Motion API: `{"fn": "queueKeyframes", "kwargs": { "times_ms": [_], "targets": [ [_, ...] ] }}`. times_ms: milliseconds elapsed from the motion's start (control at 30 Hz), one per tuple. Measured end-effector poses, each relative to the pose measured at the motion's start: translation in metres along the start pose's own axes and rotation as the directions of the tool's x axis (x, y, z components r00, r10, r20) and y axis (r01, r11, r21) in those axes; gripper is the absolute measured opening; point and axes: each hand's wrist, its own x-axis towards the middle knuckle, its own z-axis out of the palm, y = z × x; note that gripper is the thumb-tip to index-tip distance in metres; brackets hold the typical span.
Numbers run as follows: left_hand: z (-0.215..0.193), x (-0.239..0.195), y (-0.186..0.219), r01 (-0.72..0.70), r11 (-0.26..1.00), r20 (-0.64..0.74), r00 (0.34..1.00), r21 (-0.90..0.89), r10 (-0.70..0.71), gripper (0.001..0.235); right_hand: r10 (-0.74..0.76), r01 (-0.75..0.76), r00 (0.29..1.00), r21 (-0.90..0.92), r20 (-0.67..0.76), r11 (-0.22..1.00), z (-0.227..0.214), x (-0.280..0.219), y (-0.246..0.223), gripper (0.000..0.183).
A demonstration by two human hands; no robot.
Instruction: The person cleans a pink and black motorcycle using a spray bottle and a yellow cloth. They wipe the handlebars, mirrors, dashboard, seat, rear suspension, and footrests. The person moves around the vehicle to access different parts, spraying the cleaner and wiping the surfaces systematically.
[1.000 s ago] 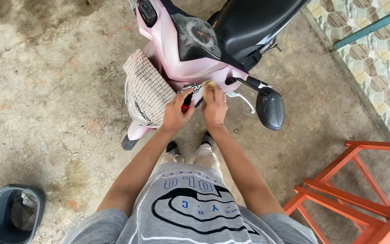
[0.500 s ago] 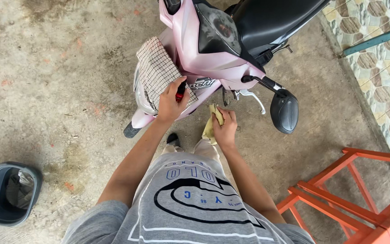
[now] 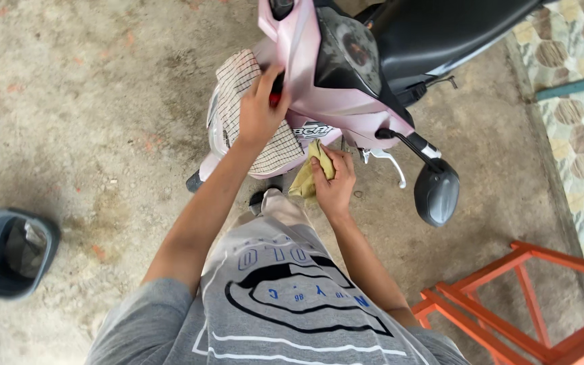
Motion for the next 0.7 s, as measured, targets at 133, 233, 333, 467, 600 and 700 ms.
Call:
{"fn": "queueKeyframes", "kwargs": {
  "times_ms": [133,233,333,467,600,700],
  "targets": [
    [0.019,0.062,-0.016,0.097,0.994,-0.029,0.995,0.049,-0.095,0.045,-0.037,0.037,0.999,0.019,0.036,0.999,0.004,0.041,-0.012,0.032],
    [0.020,0.073,-0.024,0.100,0.991,0.027,0.994,0.089,-0.103,0.048,-0.090,0.090,0.996,-0.016,0.011,0.996,0.007,0.079,-0.023,0.032],
    [0.000,0.048,-0.025,0.102,0.988,0.086,0.990,0.116,-0.113,0.049,-0.212,0.209,0.976,-0.064,-0.046,0.976,0.019,0.123,-0.028,0.038],
    [-0.026,0.018,-0.024,0.145,0.982,0.117,0.980,0.122,-0.160,0.050,-0.308,0.291,0.952,-0.328,0.002,0.899,0.076,0.207,-0.023,0.048],
    [-0.041,0.023,-0.033,0.171,0.983,0.140,0.974,0.071,-0.180,0.049,-0.282,0.324,0.944,-0.635,0.170,0.701,0.110,0.209,-0.024,0.056],
    [-0.050,0.042,-0.046,0.086,0.995,0.143,0.985,0.047,-0.092,0.048,-0.288,0.378,0.925,-0.660,0.246,0.649,0.112,0.180,-0.022,0.053]
  ]
}}
